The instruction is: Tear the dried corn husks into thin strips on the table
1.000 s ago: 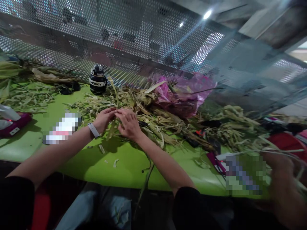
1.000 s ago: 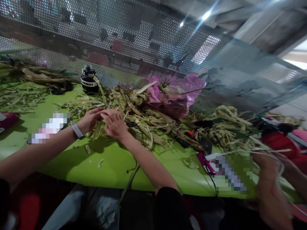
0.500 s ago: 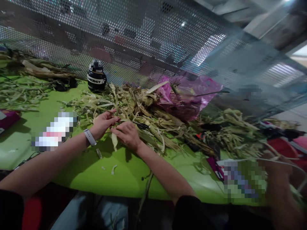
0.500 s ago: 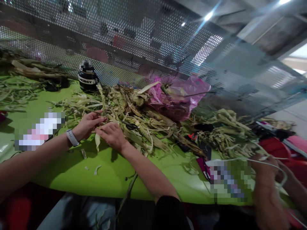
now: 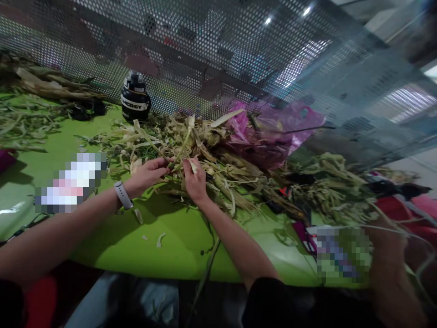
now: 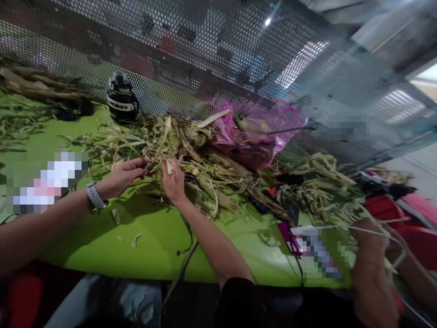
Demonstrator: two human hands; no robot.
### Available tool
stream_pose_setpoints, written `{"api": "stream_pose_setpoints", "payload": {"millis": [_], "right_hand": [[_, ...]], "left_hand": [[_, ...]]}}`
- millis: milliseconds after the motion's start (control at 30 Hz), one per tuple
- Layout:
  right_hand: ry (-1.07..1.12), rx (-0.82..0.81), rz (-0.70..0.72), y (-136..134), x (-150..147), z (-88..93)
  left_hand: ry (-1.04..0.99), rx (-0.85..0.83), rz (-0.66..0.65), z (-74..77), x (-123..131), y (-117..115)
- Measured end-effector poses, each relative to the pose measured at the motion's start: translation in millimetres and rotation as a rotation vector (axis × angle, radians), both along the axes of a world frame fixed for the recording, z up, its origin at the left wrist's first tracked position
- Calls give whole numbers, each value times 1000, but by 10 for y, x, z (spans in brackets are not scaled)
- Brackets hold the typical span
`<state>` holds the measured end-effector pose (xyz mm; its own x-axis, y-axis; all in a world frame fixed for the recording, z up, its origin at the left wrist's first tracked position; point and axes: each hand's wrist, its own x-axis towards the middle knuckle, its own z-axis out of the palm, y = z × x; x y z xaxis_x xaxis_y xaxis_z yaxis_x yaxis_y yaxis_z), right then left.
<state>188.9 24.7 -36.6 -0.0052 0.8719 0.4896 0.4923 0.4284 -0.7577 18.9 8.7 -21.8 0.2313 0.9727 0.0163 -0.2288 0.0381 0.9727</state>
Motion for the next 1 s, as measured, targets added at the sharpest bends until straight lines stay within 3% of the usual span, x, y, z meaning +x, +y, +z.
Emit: {"api": "stream_pose_setpoints", "payload": {"millis": [300,500,633,733,900,1000], "right_hand": [[80,-63,49,-35,-42,-47],[315,-346,82,-4,-94,-114],[316,-496,260,-20,-115,-109],[89,-357,328,-63,-94,-104],[-513,154,177,-180,-38,3],[-685,388,122,-206,-4,123]], "left_hand": [[117,149,75,-85,51,-40],[79,138,95,-74,61,-20],[90,102,153,-58,22,17],[143,130,225,-65,-17,55],[257,182,255,-81,-82,112],[371,251,254,-56,-111,106]]}}
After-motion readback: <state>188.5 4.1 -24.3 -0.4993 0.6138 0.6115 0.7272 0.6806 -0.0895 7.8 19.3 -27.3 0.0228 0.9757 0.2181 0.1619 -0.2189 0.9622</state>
